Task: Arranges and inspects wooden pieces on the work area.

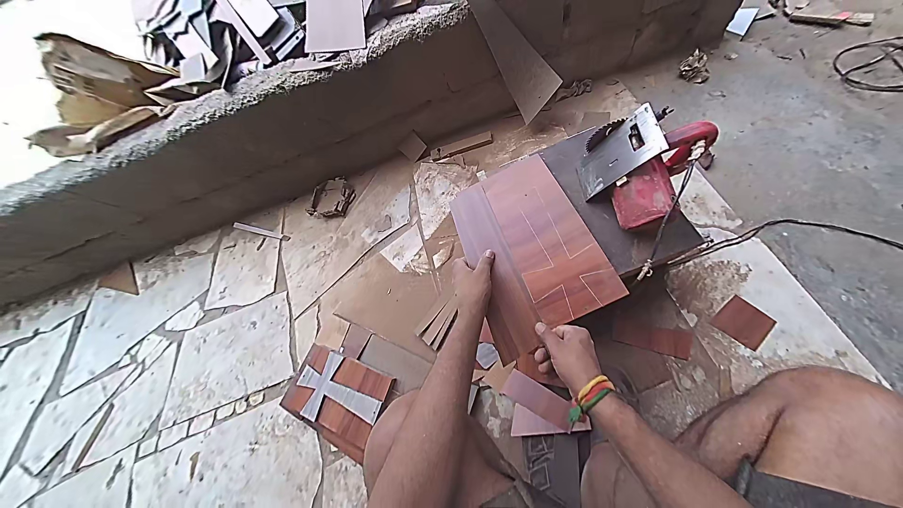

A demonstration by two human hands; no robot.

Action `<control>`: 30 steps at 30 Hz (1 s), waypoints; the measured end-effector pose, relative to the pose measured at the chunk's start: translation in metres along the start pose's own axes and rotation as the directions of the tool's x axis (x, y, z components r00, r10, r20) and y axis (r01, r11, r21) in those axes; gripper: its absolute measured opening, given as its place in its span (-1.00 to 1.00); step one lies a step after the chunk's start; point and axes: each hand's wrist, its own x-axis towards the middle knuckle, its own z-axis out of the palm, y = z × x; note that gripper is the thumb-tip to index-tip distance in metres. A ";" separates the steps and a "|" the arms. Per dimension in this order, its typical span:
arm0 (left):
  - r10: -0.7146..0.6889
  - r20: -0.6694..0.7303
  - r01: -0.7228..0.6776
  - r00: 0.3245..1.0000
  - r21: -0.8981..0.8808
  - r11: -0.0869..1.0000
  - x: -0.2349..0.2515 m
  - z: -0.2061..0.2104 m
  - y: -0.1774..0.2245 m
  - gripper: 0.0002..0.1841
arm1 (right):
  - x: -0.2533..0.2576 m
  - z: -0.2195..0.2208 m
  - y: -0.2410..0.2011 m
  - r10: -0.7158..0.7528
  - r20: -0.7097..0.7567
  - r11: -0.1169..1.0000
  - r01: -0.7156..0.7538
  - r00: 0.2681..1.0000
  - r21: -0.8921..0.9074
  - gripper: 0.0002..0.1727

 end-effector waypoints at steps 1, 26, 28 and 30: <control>0.001 -0.006 -0.001 1.000 -0.003 1.000 0.000 -0.001 0.000 -0.43 | 0.000 0.000 0.000 0.008 0.000 1.000 -0.008 1.000 0.022 -0.57; 0.144 0.320 -0.227 0.936 0.239 0.944 -0.020 -0.018 0.002 0.02 | 0.007 0.003 0.006 0.023 -0.047 0.995 -0.019 0.999 0.096 -0.57; 0.140 0.340 -0.223 0.930 0.220 0.950 -0.021 -0.020 0.004 0.02 | 0.006 0.002 0.007 0.033 -0.046 0.996 -0.029 0.998 0.088 -0.57; 0.138 0.356 -0.229 0.924 0.227 0.947 -0.022 -0.021 0.009 0.03 | 0.006 0.002 0.006 0.035 -0.045 0.996 -0.031 0.998 0.089 -0.56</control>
